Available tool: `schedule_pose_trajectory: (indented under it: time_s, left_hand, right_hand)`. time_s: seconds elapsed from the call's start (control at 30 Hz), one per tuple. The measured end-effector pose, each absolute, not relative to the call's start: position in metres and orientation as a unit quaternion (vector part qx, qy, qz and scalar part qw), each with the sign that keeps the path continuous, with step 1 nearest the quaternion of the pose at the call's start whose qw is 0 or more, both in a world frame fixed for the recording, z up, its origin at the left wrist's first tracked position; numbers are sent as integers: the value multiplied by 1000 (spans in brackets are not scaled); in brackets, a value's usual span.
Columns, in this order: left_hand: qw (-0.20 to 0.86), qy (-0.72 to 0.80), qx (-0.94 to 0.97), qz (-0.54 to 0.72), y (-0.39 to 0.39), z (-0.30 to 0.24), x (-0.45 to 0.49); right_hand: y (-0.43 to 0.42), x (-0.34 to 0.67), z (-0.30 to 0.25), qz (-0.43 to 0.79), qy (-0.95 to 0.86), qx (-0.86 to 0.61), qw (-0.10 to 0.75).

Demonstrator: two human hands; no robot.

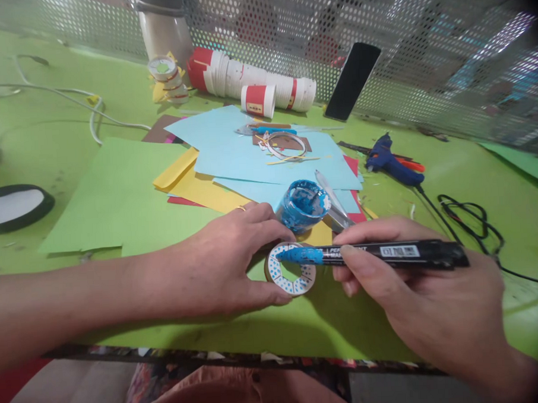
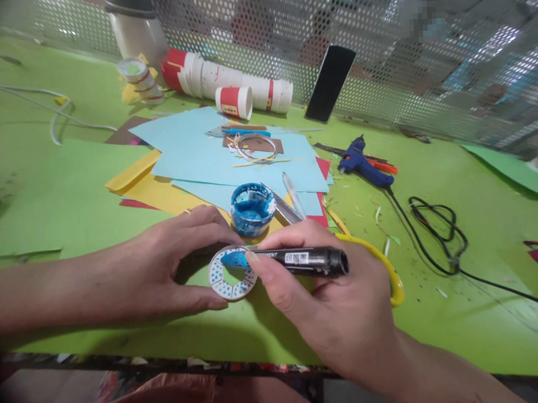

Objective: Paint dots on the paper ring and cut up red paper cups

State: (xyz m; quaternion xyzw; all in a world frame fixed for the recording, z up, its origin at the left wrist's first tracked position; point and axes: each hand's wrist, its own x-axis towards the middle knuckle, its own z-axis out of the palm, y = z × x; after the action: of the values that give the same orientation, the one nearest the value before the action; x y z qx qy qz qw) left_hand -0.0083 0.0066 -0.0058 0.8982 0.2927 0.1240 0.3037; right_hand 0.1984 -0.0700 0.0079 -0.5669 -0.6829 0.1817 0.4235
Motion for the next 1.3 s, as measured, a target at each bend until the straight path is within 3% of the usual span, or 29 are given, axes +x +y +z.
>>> schedule_pose_trajectory:
  time_s: [0.5,0.77,1.3]
  left_hand:
    - [292,288,902,136,7,-8,-9]
    - [298,281,900,147,8,-11,-9]
    - [295,281,903,135,8,-8,-9]
  right_hand:
    - [-65,199,3,174,-686,-559,432]
    - [-71,199,3,212,-610,-562,517]
    - [-70,196,6,151,-656,-580,460]
